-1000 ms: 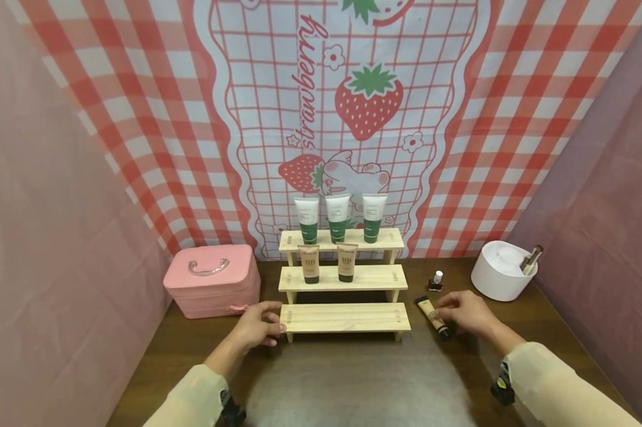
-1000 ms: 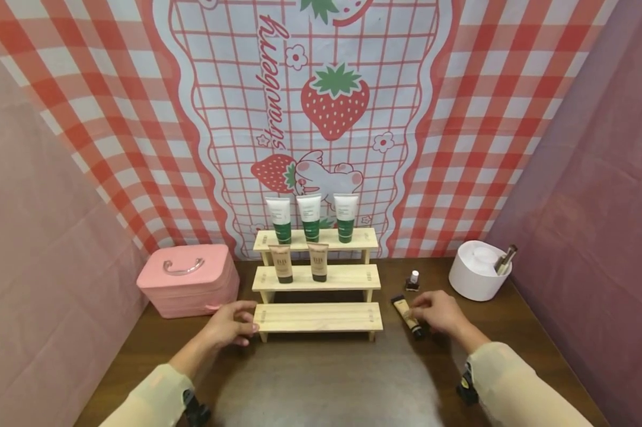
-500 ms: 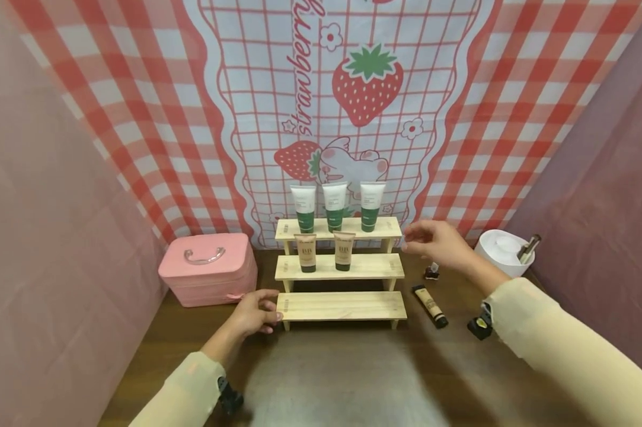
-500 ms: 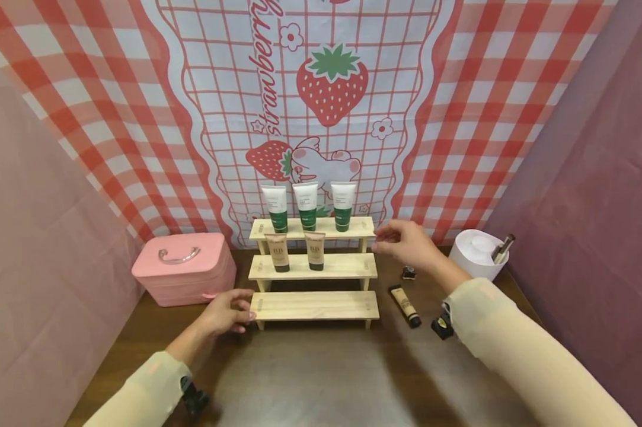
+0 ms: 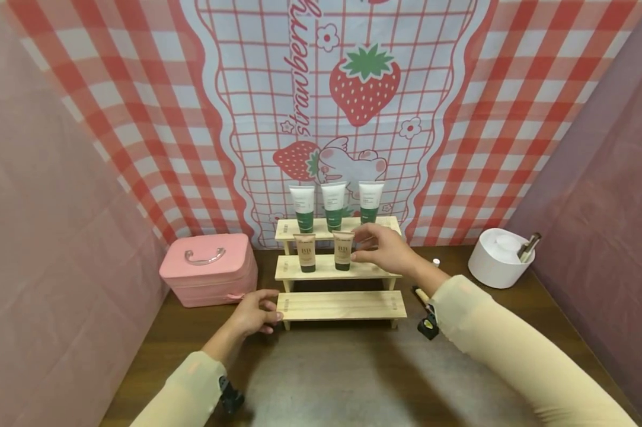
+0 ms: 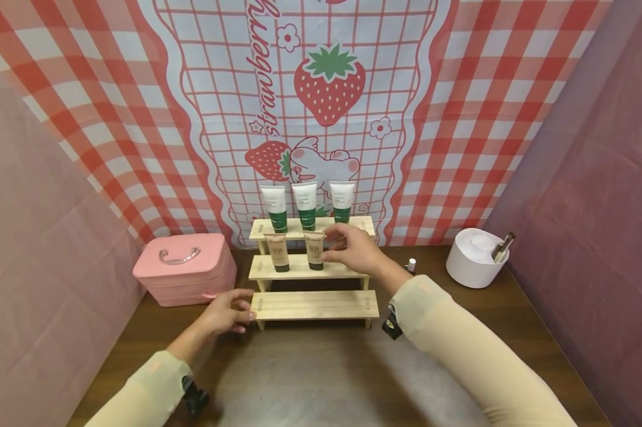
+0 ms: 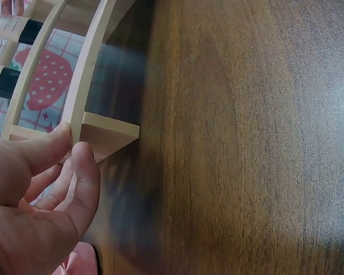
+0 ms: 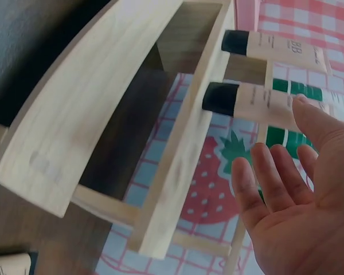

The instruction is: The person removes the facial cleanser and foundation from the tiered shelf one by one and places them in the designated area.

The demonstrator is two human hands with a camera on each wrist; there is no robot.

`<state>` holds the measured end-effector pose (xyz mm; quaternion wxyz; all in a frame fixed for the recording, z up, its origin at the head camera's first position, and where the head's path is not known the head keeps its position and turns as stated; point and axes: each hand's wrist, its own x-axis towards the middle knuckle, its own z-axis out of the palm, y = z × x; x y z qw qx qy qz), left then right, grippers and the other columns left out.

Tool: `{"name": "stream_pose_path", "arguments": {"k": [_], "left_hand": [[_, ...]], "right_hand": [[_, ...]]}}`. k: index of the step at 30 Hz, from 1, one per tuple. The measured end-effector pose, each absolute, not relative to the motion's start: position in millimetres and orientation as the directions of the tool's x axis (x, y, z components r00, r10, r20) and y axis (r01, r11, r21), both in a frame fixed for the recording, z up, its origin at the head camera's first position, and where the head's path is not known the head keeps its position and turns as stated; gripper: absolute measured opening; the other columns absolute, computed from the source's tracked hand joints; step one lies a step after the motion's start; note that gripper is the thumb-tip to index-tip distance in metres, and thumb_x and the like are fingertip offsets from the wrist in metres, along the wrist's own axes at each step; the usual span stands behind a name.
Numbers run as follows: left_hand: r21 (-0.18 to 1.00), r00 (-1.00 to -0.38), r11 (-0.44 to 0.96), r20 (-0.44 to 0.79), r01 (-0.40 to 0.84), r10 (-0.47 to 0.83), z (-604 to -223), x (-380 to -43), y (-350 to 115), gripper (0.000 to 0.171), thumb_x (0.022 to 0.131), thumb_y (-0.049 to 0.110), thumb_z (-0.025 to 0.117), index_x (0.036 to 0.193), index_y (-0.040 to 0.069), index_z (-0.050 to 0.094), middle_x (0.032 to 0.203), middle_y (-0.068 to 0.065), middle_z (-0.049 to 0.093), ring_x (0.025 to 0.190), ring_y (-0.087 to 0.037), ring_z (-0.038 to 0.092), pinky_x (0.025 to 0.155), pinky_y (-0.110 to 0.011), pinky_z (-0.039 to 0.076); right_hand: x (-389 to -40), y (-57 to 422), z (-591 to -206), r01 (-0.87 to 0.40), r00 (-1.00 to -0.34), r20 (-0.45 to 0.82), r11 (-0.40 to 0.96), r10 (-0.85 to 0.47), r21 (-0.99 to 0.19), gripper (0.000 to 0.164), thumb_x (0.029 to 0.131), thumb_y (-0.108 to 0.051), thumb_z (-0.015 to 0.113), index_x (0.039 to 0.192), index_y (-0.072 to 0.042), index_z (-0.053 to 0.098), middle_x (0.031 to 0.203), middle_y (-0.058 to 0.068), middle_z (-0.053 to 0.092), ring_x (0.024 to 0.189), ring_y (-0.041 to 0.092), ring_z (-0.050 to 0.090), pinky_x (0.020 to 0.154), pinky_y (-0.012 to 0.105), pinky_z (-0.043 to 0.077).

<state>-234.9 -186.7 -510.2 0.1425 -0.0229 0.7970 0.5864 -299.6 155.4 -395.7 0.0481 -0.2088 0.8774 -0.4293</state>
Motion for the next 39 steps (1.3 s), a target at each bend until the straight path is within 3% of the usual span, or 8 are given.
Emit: {"name": "stream_pose_path", "arguments": {"k": [10,24,32,39], "left_hand": [[0.935,-0.957,0.29,-0.252,-0.203,0.144,-509.9,-234.0,-187.8,0.065,0.086,-0.013,0.072,0.146,-0.008,0.047,0.1,-0.02,0.064,0.07,-0.019,0.063,0.054,-0.032,0.06],[0.936,-0.955,0.284,-0.258,-0.21,0.145,-508.3,-233.1,-186.8,0.065,0.087,-0.014,0.07,0.146,-0.008,0.046,0.099,-0.018,0.064,0.072,-0.02,0.064,0.054,-0.031,0.059],[0.936,-0.955,0.284,-0.257,-0.209,0.147,-508.0,-232.0,-187.4,0.064,0.087,-0.013,0.071,0.146,-0.008,0.046,0.099,-0.019,0.064,0.071,-0.02,0.063,0.054,-0.032,0.059],[0.938,-0.955,0.28,-0.256,-0.207,0.151,-509.7,-232.2,-187.7,0.065,0.087,-0.013,0.071,0.146,-0.008,0.046,0.099,-0.018,0.064,0.071,-0.019,0.063,0.054,-0.032,0.059]], "right_hand": [[-301.6,140.1,-406.2,-0.33,-0.926,0.146,0.558,-0.349,-0.761,0.045,0.091,-0.027,0.08,0.129,-0.009,0.063,0.115,0.011,0.072,0.107,0.027,0.07,0.094,0.048,0.058],[-299.3,137.0,-407.8,-0.352,-0.924,0.177,0.571,-0.34,-0.741,0.018,0.096,-0.027,0.075,0.103,-0.014,0.065,0.107,0.005,0.073,0.105,0.025,0.07,0.088,0.045,0.059],[-292.2,164.4,-384.7,-0.362,-0.916,0.179,0.542,-0.36,-0.758,0.022,0.099,-0.026,0.071,0.114,-0.011,0.068,0.113,0.009,0.07,0.103,0.026,0.069,0.083,0.042,0.06],[-285.0,229.4,-377.4,-0.267,-0.943,0.11,0.517,-0.314,-0.813,0.036,0.1,-0.023,0.07,0.128,-0.001,0.065,0.115,0.02,0.07,0.093,0.022,0.072,0.074,0.035,0.064]]}}
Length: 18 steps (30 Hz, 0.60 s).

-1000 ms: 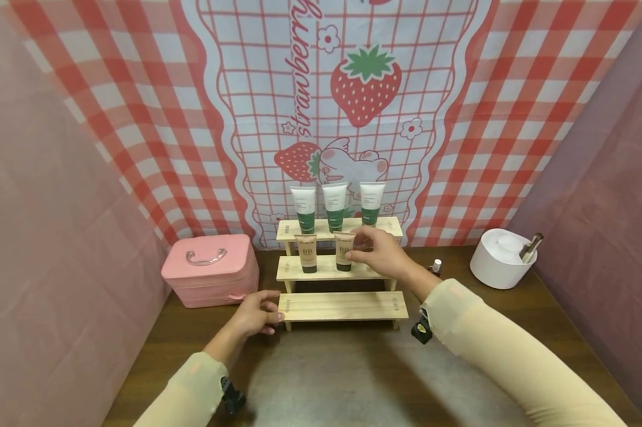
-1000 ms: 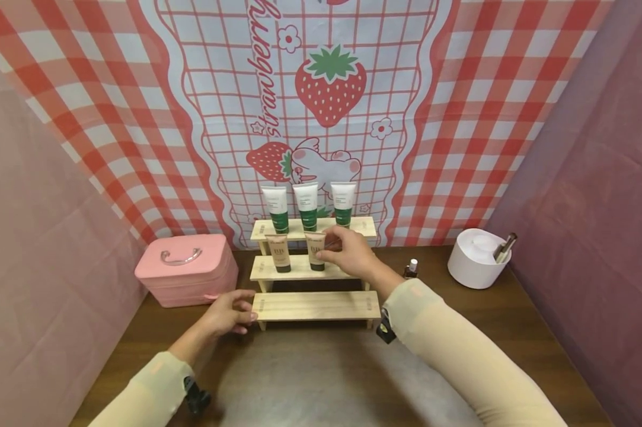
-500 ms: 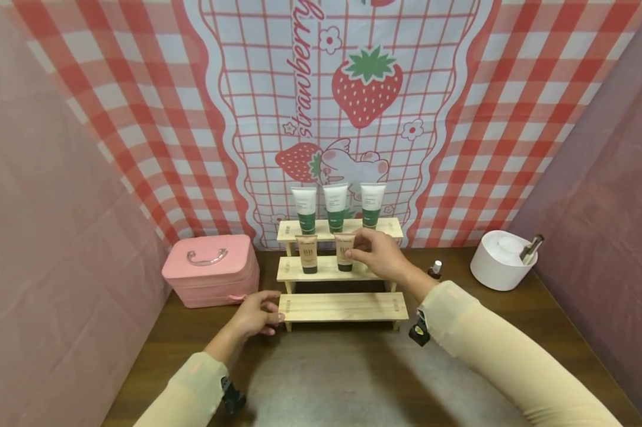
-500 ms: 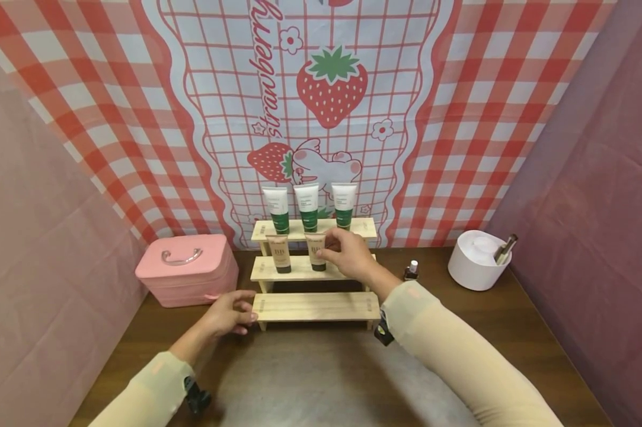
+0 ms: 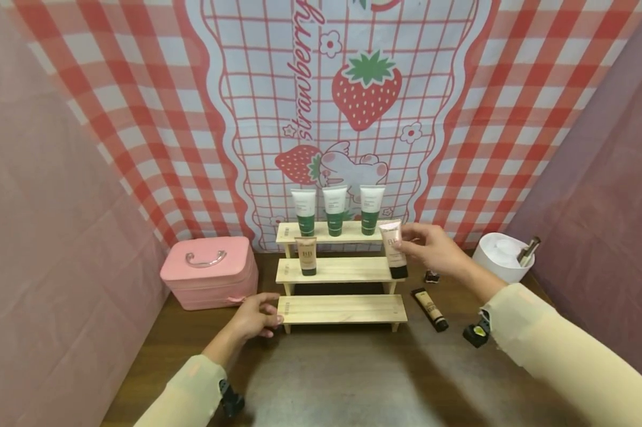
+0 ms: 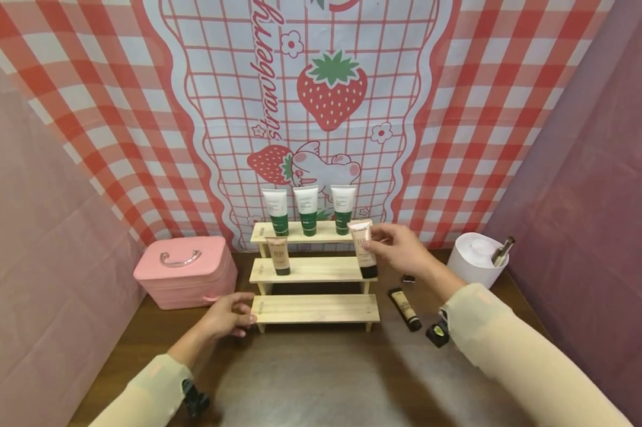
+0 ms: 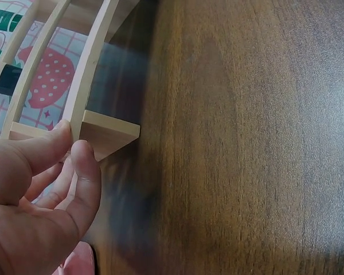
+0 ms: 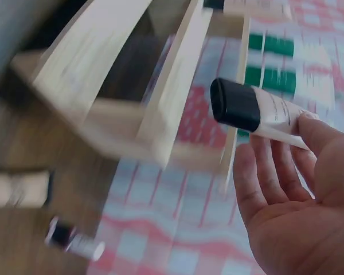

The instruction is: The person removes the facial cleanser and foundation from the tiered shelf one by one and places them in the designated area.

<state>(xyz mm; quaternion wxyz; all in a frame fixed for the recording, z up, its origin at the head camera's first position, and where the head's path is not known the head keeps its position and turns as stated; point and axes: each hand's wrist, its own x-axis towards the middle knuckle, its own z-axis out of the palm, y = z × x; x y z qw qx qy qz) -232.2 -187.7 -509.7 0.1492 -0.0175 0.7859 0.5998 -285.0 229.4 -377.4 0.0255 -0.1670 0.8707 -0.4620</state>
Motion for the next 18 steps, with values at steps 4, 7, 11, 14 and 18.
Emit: {"name": "stream_pose_path", "arguments": {"k": [4,7,11,14,18], "left_hand": [[0.939,-0.955,0.274,-0.255,-0.207,0.153,-510.8,-232.3,-188.0,0.065,0.086,-0.013,0.072,0.146,-0.008,0.046,0.099,-0.018,0.064,0.071,-0.02,0.063,0.054,-0.032,0.059],[0.938,-0.953,0.275,-0.262,-0.213,0.155,-510.6,-232.3,-188.1,0.065,0.086,-0.012,0.072,0.146,-0.008,0.046,0.1,-0.019,0.065,0.072,-0.021,0.063,0.054,-0.033,0.059],[0.935,-0.95,0.279,-0.272,-0.221,0.157,-510.9,-232.5,-188.6,0.065,0.086,-0.012,0.072,0.146,-0.008,0.046,0.101,-0.019,0.064,0.073,-0.021,0.063,0.055,-0.033,0.06],[0.936,-0.95,0.274,-0.269,-0.219,0.157,-511.4,-232.7,-188.7,0.065,0.086,-0.012,0.072,0.146,-0.008,0.046,0.101,-0.019,0.064,0.073,-0.021,0.063,0.055,-0.033,0.06],[0.94,-0.952,0.267,-0.261,-0.213,0.161,-511.4,-232.5,-188.5,0.065,0.086,-0.012,0.072,0.146,-0.008,0.046,0.099,-0.018,0.064,0.071,-0.021,0.063,0.054,-0.033,0.06]], "right_hand": [[-277.4,272.7,-388.7,-0.176,-0.968,0.047,0.532,-0.246,-0.828,0.044,0.099,-0.027,0.071,0.13,0.002,0.061,0.119,0.025,0.07,0.088,0.016,0.071,0.073,0.033,0.063],[-271.6,302.9,-404.6,-0.153,-0.975,0.025,0.587,-0.22,-0.795,0.047,0.098,-0.029,0.071,0.131,0.004,0.062,0.118,0.025,0.071,0.089,0.011,0.07,0.073,0.03,0.062],[-265.1,335.5,-431.0,-0.169,-0.975,0.03,0.655,-0.218,-0.736,0.043,0.098,-0.023,0.071,0.127,0.008,0.065,0.108,0.023,0.074,0.084,0.007,0.068,0.07,0.029,0.061],[-260.9,352.4,-452.5,-0.158,-0.972,0.004,0.645,-0.233,-0.747,0.041,0.099,-0.017,0.068,0.126,0.014,0.063,0.102,0.021,0.075,0.078,0.006,0.067,0.066,0.03,0.06],[-257.1,367.3,-477.0,-0.099,-0.965,-0.068,0.59,-0.254,-0.802,0.042,0.1,-0.011,0.065,0.128,0.02,0.056,0.101,0.021,0.074,0.072,0.009,0.065,0.061,0.032,0.06]]}}
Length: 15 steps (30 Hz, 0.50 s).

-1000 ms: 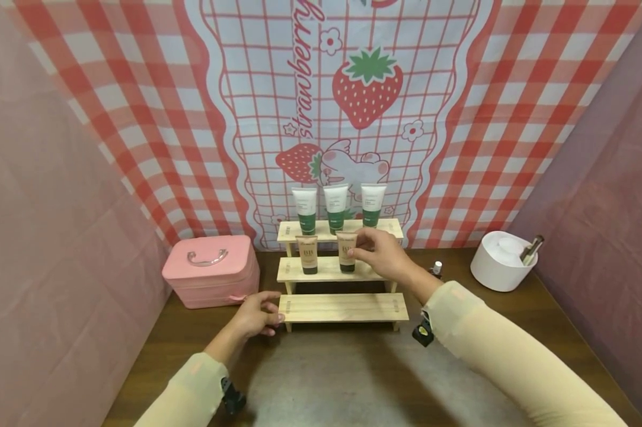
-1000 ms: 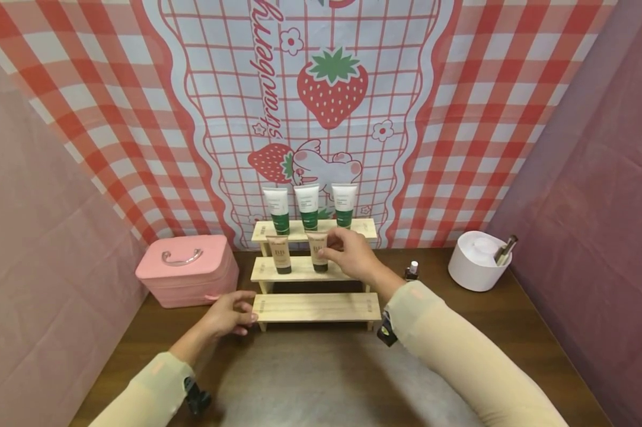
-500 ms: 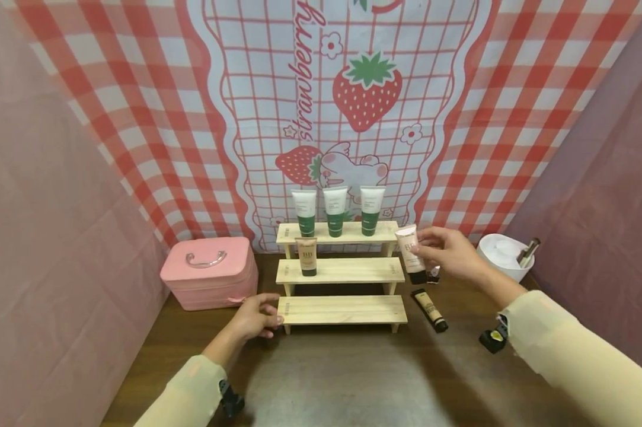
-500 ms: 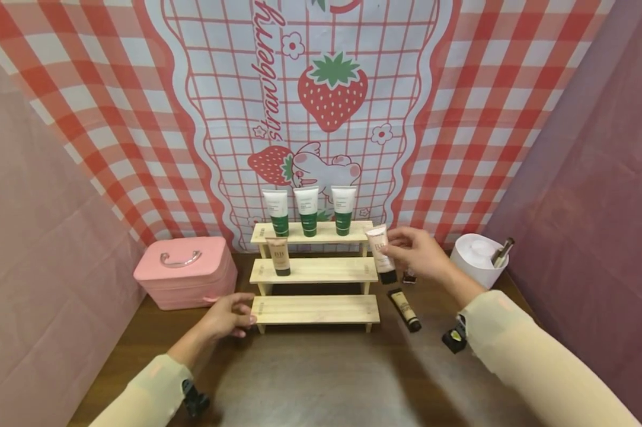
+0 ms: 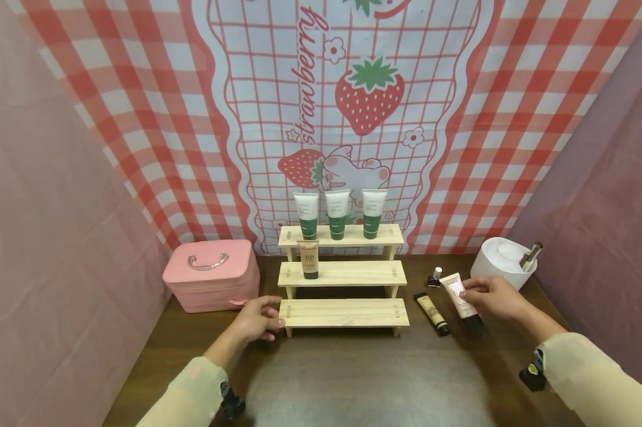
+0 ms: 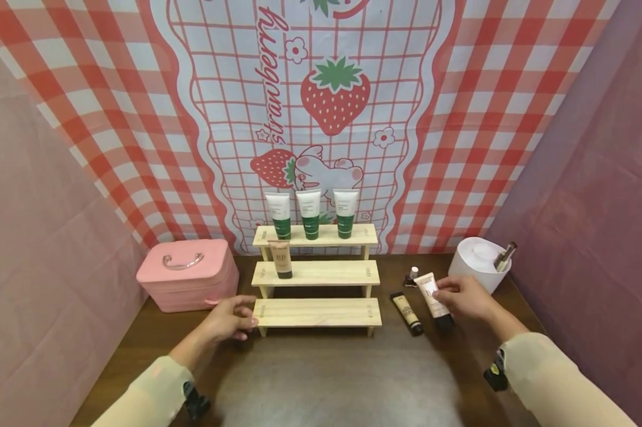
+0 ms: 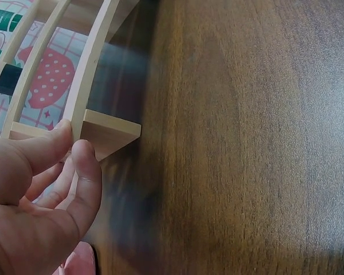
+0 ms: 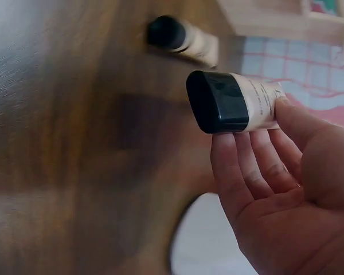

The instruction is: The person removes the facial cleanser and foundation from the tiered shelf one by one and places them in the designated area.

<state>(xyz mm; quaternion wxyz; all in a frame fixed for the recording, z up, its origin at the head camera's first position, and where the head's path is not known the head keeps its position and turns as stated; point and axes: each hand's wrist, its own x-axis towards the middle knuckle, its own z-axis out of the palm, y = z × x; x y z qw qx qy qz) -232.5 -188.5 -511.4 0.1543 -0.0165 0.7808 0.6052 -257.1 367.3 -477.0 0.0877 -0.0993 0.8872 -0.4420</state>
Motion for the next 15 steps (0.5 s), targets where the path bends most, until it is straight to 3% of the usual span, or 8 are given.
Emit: {"name": "stream_pose_path", "arguments": {"k": [7,15], "left_hand": [[0.941,-0.952,0.259,-0.263,-0.217,0.157,-512.4,-232.0,-188.3,0.065,0.086,-0.012,0.072,0.146,-0.008,0.046,0.097,-0.016,0.063,0.071,-0.019,0.062,0.054,-0.031,0.059],[0.943,-0.955,0.266,-0.247,-0.199,0.162,-512.5,-231.8,-189.7,0.063,0.087,-0.012,0.071,0.145,-0.009,0.046,0.097,-0.016,0.064,0.071,-0.019,0.062,0.053,-0.031,0.059]], "right_hand": [[-253.9,373.0,-500.8,-0.015,-0.958,-0.15,0.566,-0.244,-0.824,0.041,0.098,-0.01,0.066,0.125,0.02,0.056,0.095,0.016,0.073,0.062,0.012,0.062,0.054,0.032,0.058],[-252.7,369.3,-510.2,0.033,-0.964,-0.187,0.614,-0.189,-0.788,0.04,0.097,-0.012,0.069,0.12,0.019,0.06,0.099,0.022,0.075,0.076,0.017,0.066,0.059,0.039,0.062]]}}
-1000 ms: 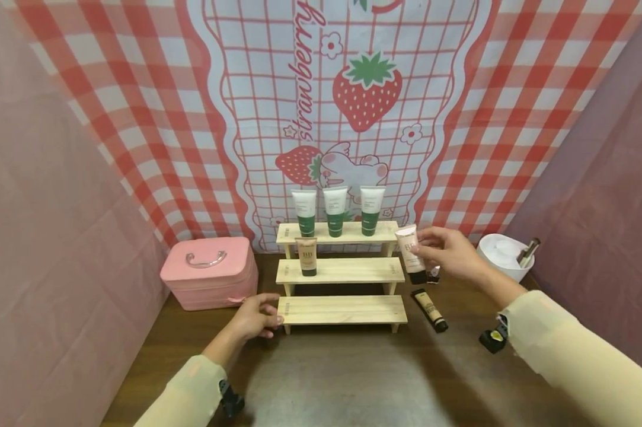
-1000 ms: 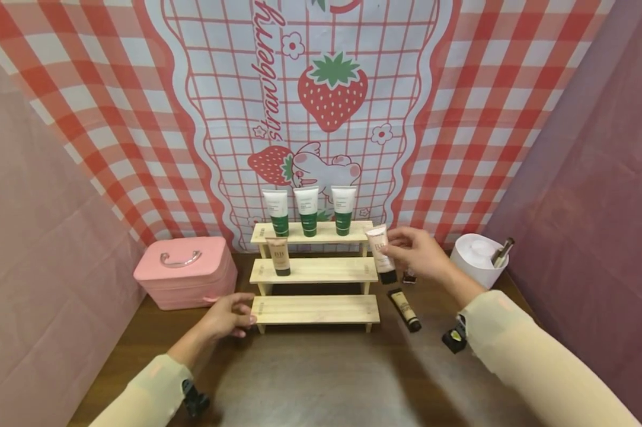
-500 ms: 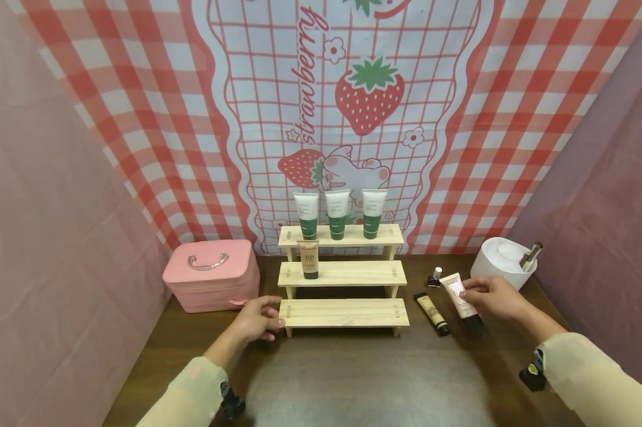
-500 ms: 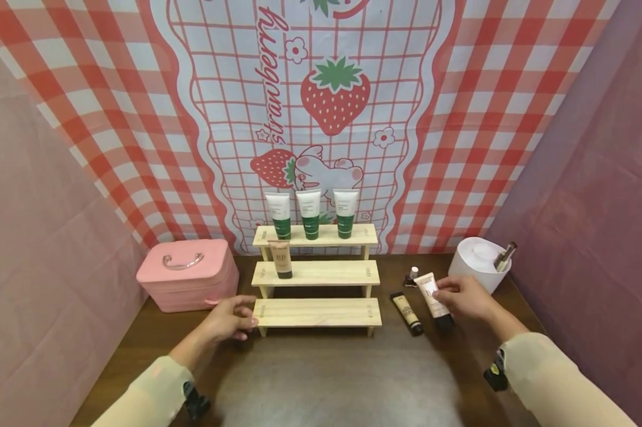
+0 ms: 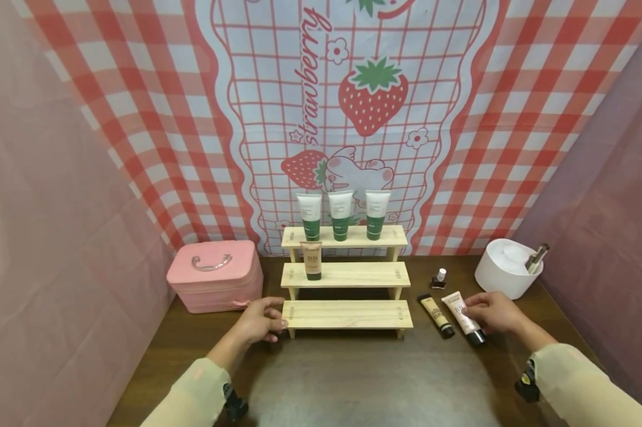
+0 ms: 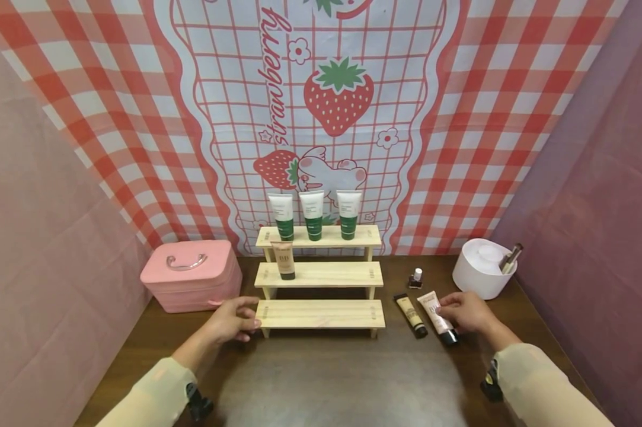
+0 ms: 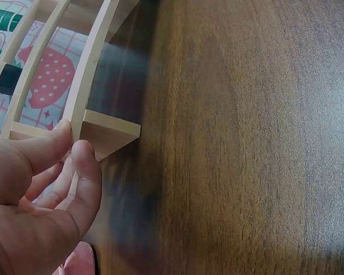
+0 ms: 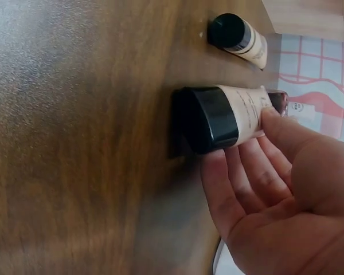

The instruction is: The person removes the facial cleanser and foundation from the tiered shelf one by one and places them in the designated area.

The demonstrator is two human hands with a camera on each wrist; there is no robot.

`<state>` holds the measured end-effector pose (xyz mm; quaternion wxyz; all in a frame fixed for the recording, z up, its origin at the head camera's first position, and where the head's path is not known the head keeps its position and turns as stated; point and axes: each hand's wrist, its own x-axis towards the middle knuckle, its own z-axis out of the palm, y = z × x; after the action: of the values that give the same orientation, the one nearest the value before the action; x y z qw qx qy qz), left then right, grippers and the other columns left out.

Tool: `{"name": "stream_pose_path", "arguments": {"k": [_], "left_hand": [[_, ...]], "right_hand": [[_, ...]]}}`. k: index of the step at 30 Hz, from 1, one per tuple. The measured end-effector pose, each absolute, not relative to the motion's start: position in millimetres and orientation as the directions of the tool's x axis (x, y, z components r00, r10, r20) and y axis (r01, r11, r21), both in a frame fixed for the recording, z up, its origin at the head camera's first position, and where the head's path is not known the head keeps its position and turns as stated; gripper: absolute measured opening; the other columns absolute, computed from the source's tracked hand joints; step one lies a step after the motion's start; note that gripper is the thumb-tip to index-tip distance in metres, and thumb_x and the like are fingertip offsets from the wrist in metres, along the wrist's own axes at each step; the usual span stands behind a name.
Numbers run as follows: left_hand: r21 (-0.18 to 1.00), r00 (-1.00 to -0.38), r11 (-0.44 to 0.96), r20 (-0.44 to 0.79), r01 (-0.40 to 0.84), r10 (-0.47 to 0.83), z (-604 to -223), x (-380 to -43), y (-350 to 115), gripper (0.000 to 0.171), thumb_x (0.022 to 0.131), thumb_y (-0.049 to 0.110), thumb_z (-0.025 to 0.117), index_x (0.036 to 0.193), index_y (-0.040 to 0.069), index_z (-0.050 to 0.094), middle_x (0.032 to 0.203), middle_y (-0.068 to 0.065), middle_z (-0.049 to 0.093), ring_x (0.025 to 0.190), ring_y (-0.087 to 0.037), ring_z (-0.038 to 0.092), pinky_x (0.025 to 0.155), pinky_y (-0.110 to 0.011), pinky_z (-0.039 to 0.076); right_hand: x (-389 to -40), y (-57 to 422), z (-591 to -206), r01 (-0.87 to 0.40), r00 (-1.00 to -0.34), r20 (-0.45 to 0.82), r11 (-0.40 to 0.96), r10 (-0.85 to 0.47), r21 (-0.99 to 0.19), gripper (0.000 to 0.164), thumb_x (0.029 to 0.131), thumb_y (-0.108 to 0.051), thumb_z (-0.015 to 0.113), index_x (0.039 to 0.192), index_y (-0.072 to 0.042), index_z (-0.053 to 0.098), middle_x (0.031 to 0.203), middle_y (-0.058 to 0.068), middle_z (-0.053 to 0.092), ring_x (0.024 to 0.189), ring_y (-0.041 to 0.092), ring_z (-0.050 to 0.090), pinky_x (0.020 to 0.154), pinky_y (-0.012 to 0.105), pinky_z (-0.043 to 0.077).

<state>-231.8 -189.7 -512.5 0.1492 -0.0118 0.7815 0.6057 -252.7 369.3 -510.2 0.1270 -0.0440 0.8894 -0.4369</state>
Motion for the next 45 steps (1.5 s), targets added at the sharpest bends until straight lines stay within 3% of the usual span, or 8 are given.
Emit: {"name": "stream_pose_path", "arguments": {"k": [8,19,23,27,31,36,45], "left_hand": [[0.941,-0.953,0.268,-0.254,-0.205,0.162,-514.5,-234.4,-191.2,0.062,0.088,-0.012,0.07,0.145,-0.008,0.047,0.095,-0.014,0.064,0.071,-0.019,0.062,0.054,-0.031,0.058],[0.941,-0.954,0.264,-0.259,-0.213,0.151,-513.4,-232.5,-187.5,0.062,0.088,-0.013,0.07,0.144,-0.008,0.047,0.098,-0.018,0.064,0.071,-0.02,0.062,0.054,-0.029,0.058],[0.941,-0.952,0.256,-0.264,-0.22,0.155,-513.8,-233.1,-187.9,0.062,0.087,-0.013,0.07,0.145,-0.007,0.047,0.097,-0.016,0.063,0.07,-0.019,0.062,0.054,-0.029,0.057],[0.942,-0.952,0.251,-0.266,-0.224,0.15,-514.5,-234.7,-188.7,0.062,0.087,-0.014,0.07,0.145,-0.007,0.047,0.095,-0.015,0.063,0.07,-0.019,0.062,0.054,-0.029,0.057],[0.94,-0.952,0.257,-0.269,-0.225,0.149,-515.1,-235.2,-189.8,0.062,0.087,-0.013,0.07,0.145,-0.007,0.047,0.095,-0.014,0.064,0.07,-0.019,0.062,0.054,-0.03,0.058],[0.937,-0.953,0.269,-0.267,-0.222,0.142,-514.8,-233.8,-191.8,0.062,0.087,-0.012,0.071,0.144,-0.007,0.048,0.095,-0.015,0.065,0.07,-0.02,0.062,0.054,-0.031,0.058],[0.938,-0.957,0.273,-0.256,-0.212,0.137,-512.7,-232.1,-188.6,0.06,0.087,-0.012,0.071,0.143,-0.007,0.05,0.095,-0.016,0.064,0.07,-0.021,0.064,0.054,-0.031,0.059]], "right_hand": [[-252.2,366.6,-513.8,0.058,-0.974,-0.186,0.65,-0.129,-0.758,0.039,0.097,-0.016,0.071,0.12,0.015,0.064,0.1,0.023,0.073,0.081,0.02,0.066,0.063,0.041,0.063],[-252.8,371.0,-518.2,0.021,-0.987,-0.13,0.728,-0.094,-0.685,0.036,0.097,-0.02,0.071,0.114,0.011,0.069,0.097,0.022,0.073,0.076,0.021,0.066,0.055,0.037,0.061],[-254.1,367.8,-506.5,-0.041,-0.994,-0.048,0.764,-0.093,-0.644,0.032,0.095,-0.02,0.073,0.108,0.009,0.072,0.09,0.017,0.073,0.072,0.018,0.063,0.055,0.033,0.056],[-265.0,355.2,-481.9,-0.144,-0.99,0.085,0.783,-0.116,-0.605,0.03,0.094,-0.021,0.074,0.107,0.006,0.074,0.092,0.015,0.075,0.076,0.015,0.062,0.064,0.03,0.052],[-278.7,324.2,-446.8,-0.21,-0.977,0.153,0.765,-0.147,-0.609,0.031,0.094,-0.025,0.075,0.111,0.001,0.074,0.1,0.015,0.075,0.085,0.018,0.064,0.07,0.031,0.053],[-291.0,262.6,-410.8,-0.271,-0.958,0.133,0.654,-0.253,-0.707,0.033,0.095,-0.022,0.075,0.119,-0.001,0.07,0.107,0.016,0.073,0.089,0.024,0.068,0.067,0.033,0.058],[-299.7,152.4,-399.5,-0.334,-0.901,0.1,0.528,-0.423,-0.781,0.038,0.093,-0.024,0.078,0.126,-0.009,0.067,0.12,0.015,0.069,0.103,0.026,0.07,0.076,0.037,0.061]]}}
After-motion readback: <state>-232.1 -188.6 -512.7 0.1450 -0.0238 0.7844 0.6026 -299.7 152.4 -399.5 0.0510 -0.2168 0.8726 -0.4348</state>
